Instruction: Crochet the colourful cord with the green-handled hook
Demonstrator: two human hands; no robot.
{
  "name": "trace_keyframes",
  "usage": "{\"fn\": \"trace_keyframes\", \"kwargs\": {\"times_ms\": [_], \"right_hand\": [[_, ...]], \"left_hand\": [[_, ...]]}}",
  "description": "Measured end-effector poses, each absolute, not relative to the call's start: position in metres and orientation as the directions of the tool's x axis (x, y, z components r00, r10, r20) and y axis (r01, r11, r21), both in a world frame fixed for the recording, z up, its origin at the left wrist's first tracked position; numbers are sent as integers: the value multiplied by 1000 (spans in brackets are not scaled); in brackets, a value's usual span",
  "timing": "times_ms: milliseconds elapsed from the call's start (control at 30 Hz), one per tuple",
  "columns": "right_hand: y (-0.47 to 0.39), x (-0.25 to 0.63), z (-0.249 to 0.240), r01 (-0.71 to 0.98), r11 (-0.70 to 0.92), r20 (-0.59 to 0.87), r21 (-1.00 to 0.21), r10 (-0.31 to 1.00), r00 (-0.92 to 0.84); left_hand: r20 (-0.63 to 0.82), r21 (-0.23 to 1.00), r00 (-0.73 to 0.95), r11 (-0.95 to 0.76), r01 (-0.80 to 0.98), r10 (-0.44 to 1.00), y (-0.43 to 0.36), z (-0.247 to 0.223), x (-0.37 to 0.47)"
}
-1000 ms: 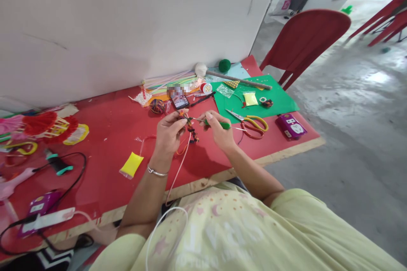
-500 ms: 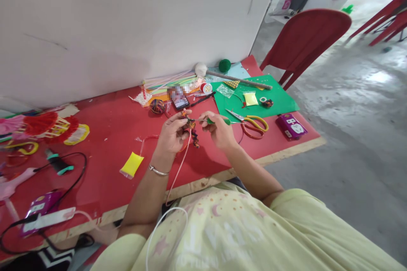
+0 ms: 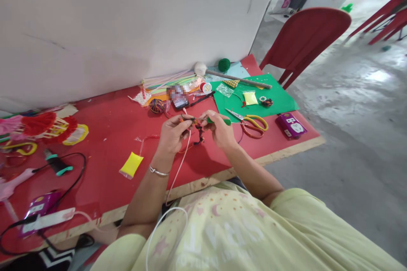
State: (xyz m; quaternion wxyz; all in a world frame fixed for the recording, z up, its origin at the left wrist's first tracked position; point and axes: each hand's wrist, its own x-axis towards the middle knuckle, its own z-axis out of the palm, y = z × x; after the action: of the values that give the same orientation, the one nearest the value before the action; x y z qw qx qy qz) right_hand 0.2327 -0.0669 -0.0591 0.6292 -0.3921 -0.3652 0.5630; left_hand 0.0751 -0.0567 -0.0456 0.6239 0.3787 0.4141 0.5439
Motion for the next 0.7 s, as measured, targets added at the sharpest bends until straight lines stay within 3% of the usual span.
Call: {"fn": "trace_keyframes", "kwargs": {"times_ms": [700], "right_hand": [[-70,234,-60,-334,136,102,-933,988,116]], "left_hand": [[-106,918,37,113,-380,994,-58,-41,77]]}}
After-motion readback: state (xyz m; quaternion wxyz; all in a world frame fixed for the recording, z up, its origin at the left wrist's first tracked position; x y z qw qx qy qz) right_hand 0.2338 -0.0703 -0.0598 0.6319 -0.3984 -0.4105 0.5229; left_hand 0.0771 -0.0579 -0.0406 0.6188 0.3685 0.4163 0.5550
